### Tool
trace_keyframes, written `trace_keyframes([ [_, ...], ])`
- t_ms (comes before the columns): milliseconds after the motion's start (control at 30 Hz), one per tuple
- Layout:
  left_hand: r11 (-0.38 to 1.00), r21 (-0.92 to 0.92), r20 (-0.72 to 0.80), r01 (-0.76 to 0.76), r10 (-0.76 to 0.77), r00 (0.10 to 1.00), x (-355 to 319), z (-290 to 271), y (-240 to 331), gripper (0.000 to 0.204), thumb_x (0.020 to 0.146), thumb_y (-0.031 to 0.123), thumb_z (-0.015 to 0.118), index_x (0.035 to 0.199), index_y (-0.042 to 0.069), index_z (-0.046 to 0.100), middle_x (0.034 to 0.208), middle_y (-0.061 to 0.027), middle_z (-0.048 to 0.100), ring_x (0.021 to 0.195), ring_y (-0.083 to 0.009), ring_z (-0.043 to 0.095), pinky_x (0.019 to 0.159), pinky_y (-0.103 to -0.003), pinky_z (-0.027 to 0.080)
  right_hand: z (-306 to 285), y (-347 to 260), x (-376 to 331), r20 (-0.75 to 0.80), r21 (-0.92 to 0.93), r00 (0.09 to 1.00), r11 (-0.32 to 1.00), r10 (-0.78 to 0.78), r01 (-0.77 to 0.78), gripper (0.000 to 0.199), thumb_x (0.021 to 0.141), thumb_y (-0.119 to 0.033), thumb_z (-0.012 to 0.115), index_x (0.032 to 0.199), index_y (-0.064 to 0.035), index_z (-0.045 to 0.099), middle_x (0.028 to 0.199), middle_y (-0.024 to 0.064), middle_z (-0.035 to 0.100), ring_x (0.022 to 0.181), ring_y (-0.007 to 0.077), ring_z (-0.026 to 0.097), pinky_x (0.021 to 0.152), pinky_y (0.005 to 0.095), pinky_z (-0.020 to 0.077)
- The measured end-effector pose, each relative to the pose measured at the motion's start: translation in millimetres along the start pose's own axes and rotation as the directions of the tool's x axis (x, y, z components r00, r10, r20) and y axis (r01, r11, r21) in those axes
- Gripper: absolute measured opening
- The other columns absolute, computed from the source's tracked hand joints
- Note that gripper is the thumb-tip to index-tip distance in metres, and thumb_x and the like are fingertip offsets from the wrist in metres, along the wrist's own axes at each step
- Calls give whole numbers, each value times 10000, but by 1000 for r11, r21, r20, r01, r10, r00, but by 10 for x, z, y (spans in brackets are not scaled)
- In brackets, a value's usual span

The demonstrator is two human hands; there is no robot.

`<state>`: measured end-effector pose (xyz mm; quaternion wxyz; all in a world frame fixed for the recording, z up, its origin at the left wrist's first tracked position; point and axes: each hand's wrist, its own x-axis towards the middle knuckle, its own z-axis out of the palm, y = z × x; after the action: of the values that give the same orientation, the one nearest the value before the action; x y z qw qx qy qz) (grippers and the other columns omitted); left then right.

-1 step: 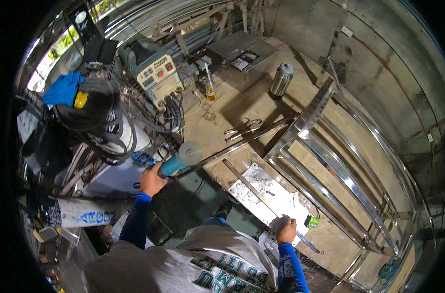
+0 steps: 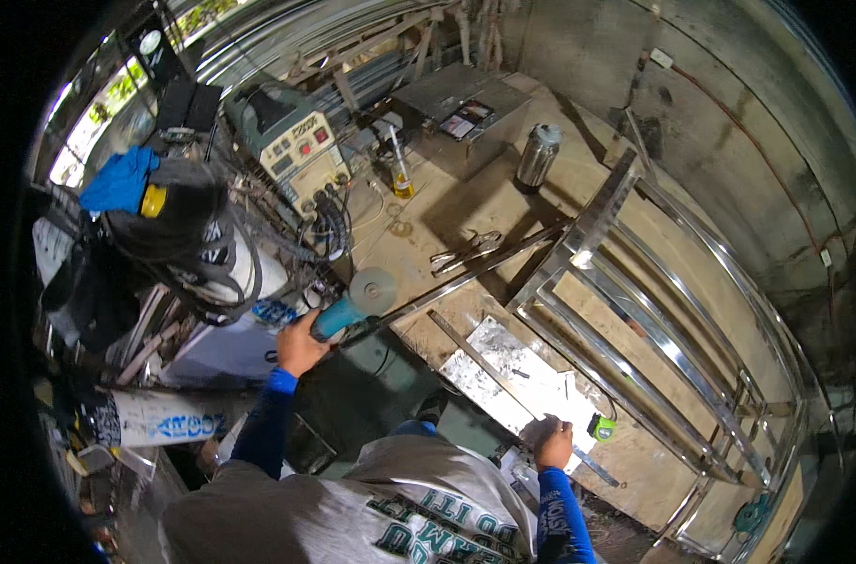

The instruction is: The person measures and marks metal rods using a tape measure and marker, then cuts them with an angle grinder. The person repeats this process for multiple rods, placing cut pieces aside on the workbench.

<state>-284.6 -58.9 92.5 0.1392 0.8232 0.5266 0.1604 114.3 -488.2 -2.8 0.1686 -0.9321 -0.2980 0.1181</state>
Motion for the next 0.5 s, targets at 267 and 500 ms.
trace_keyframes([
  [267,988,81,203,133,-147,968,1285,861,634,751,748,302,868,1450,176,635,1166,-226,771,1101,-426,737,928,-553,588,73,-133,66,-57,-16,942,943,330,-332,510,910,-187,764,1343,-32,542,1278,260,601,1084,461,681,900,533,570],
  [500,980,106,317,166,-191,929,1777,1418,445,870,623,364,976,1404,138,665,1217,-193,769,1141,-414,728,949,-517,595,292,64,-97,189,735,867,519,461,-436,505,1026,-199,728,1458,-17,538,1095,259,757,889,269,777,823,385,615],
])
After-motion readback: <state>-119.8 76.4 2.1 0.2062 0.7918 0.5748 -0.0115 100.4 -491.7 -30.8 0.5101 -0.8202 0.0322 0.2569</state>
